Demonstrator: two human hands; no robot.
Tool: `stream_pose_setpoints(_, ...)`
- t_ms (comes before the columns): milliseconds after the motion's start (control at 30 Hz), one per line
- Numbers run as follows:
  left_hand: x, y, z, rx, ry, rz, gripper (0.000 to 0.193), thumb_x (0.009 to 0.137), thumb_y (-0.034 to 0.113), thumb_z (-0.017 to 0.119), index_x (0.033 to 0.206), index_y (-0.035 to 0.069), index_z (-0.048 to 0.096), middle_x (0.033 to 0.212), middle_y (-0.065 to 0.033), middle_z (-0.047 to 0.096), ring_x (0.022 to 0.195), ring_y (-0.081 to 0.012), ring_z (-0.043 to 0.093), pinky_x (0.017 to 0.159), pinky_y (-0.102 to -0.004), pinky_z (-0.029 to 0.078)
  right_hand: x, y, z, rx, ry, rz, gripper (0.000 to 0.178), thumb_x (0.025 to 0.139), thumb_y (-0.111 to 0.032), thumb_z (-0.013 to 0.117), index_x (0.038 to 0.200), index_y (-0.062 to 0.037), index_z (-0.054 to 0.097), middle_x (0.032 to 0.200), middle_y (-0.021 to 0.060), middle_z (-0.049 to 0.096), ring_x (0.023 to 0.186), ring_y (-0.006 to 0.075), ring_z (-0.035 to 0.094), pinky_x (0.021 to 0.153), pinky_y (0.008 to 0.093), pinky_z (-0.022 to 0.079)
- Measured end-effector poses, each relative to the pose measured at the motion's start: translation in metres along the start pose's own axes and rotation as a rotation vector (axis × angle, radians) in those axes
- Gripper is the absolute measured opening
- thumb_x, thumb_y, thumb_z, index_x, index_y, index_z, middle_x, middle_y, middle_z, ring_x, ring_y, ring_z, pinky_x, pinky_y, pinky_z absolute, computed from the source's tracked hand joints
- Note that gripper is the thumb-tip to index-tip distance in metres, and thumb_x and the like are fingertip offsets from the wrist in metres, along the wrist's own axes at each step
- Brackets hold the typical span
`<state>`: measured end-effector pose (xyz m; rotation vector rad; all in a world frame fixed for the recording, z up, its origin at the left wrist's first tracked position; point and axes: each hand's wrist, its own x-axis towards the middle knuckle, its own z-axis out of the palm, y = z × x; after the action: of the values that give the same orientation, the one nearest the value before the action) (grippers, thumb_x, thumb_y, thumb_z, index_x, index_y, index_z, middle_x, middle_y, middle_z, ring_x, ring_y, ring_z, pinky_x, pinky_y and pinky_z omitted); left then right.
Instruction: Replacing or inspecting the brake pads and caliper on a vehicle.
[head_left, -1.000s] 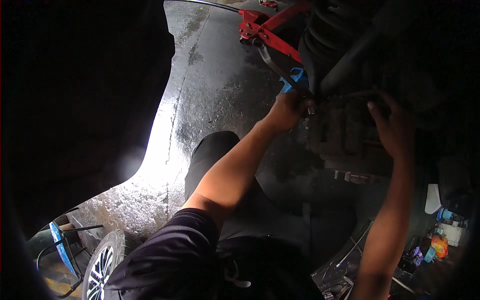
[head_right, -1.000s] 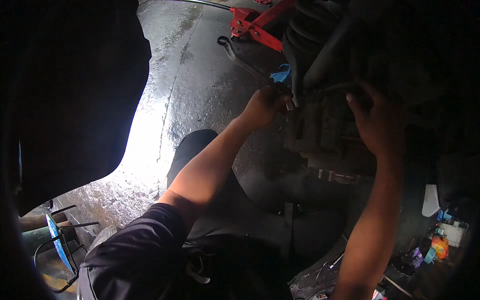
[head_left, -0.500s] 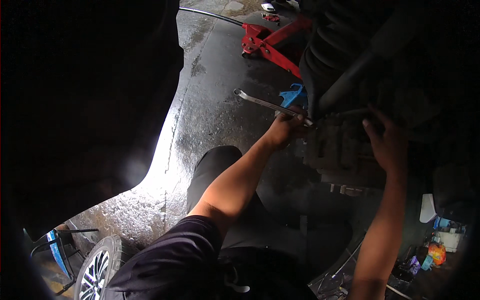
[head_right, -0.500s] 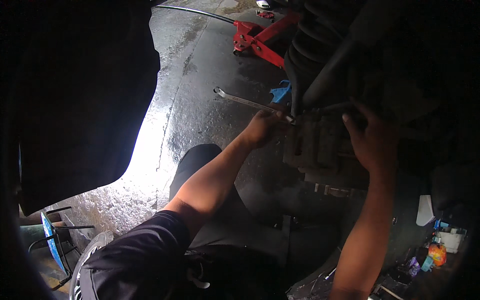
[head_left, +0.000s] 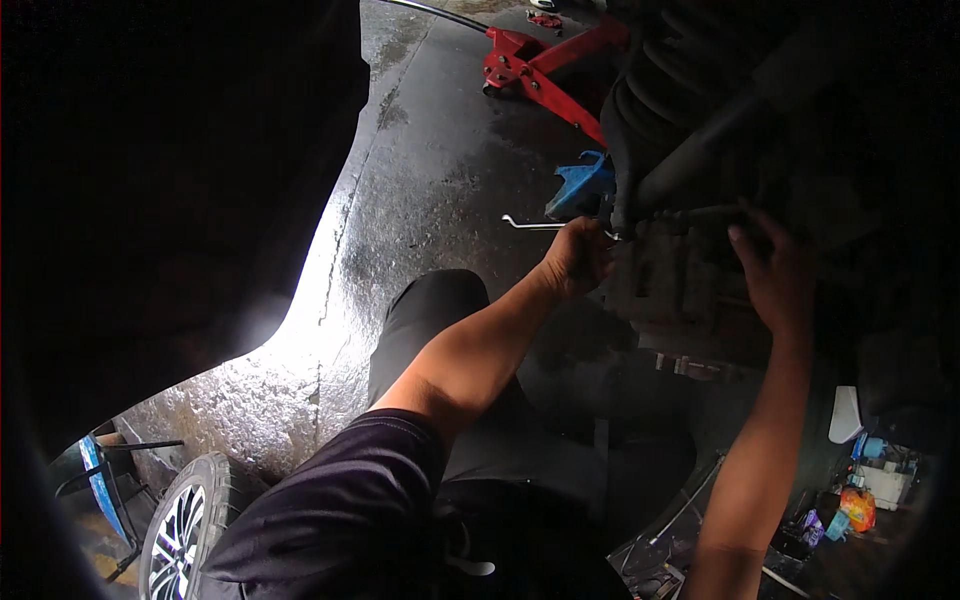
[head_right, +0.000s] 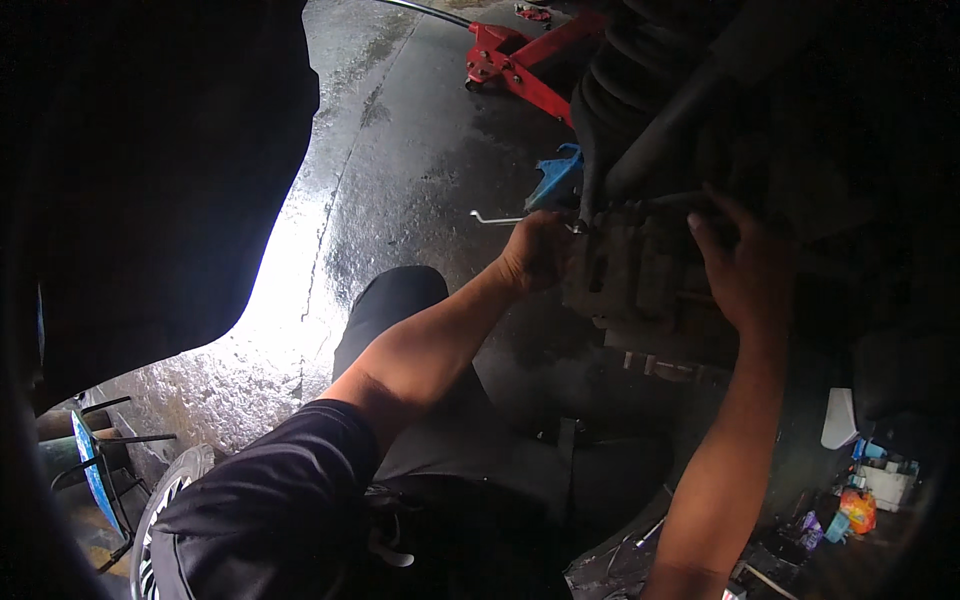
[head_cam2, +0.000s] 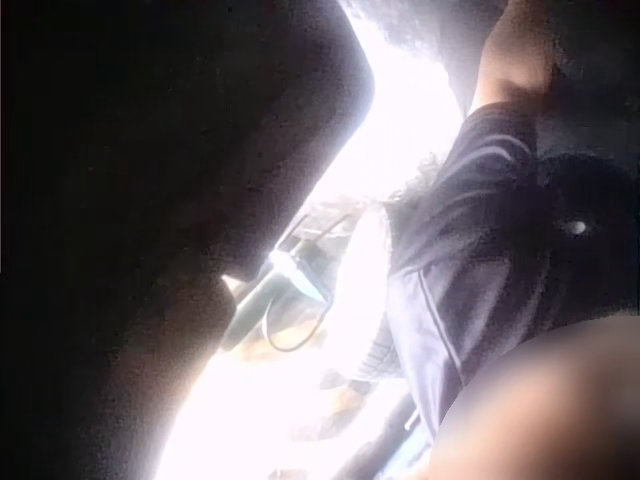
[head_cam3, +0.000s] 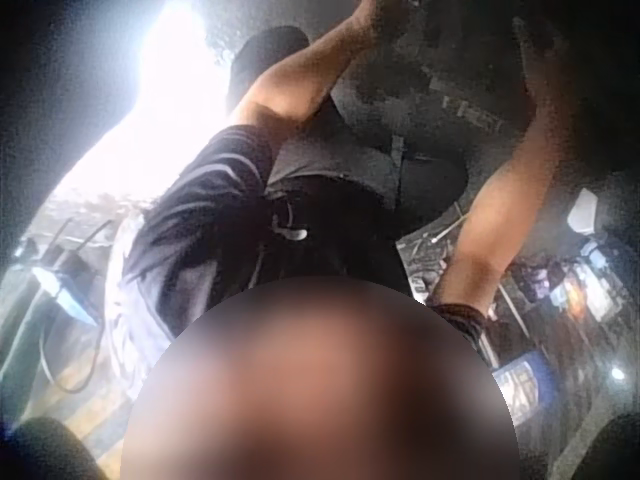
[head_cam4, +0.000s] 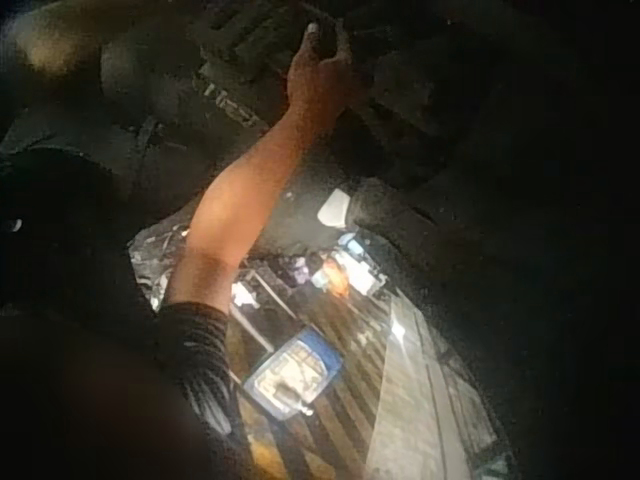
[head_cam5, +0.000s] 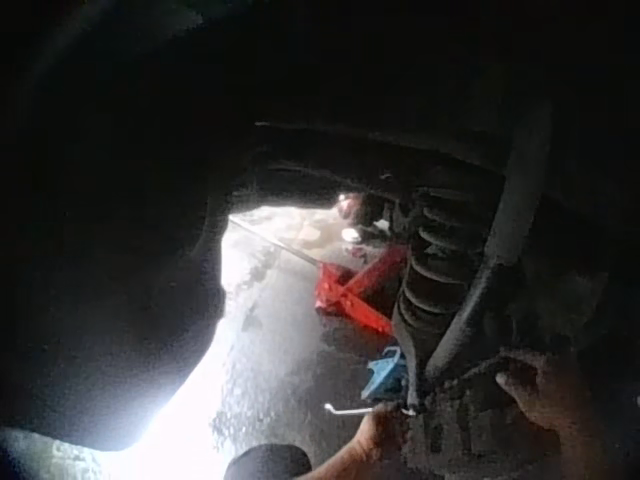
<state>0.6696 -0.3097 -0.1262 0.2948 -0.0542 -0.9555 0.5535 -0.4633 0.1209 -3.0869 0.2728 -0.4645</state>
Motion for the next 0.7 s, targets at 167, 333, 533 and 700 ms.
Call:
stream_pose_setpoints(167,-0.004,-0.006,0.021,-0.067,0.003,-0.115,0.042,0.088,0.044,0.045,0.106,0.011,0.063,0.100,-0.0075,0.065,0.095,-0.0237,0.060,0.088,-0.0401,0.046,-0.001,0.005,0.001,0.034,-0.012,0.014,0.043,0.090,-0.044,0.063,0.125,-0.0194,0.066,0.123,0.0196,0.064,0.119,0.0381,0.056,0.108,0.0430,0.037)
stream_pose_setpoints(333,-0.008,0.000,0.044,-0.078,0.080,-0.155,0.046,0.091,0.042,0.042,0.117,0.007,0.059,0.109,-0.0139,0.064,0.100,-0.0282,0.061,0.097,-0.0451,0.045,-0.001,0.006,0.000,0.012,-0.011,0.010,0.044,0.090,-0.045,0.062,0.125,-0.0187,0.065,0.125,0.0195,0.062,0.121,0.0369,0.056,0.108,0.0420,0.038)
stream_pose_setpoints(533,-0.011,-0.004,0.050,0.040,0.308,-0.012,0.040,0.102,0.035,0.038,0.127,0.006,0.050,0.121,-0.0137,0.057,0.109,-0.0282,0.058,0.100,-0.0453,0.045,-0.001,0.008,0.004,0.020,0.008,0.000,0.046,0.091,-0.047,0.061,0.125,-0.0169,0.065,0.126,0.0192,0.062,0.121,0.0364,0.056,0.107,0.0409,0.039)
stream_pose_setpoints(700,-0.020,-0.012,0.058,-0.018,0.369,-0.019,0.049,0.099,0.052,0.040,0.119,0.010,0.056,0.116,-0.0138,0.062,0.107,-0.0294,0.060,0.099,-0.0495,0.045,-0.001,0.008,0.002,0.045,0.000,0.021,0.047,0.091,-0.048,0.060,0.125,-0.0164,0.066,0.124,0.0193,0.063,0.119,0.0361,0.057,0.106,0.0411,0.040)
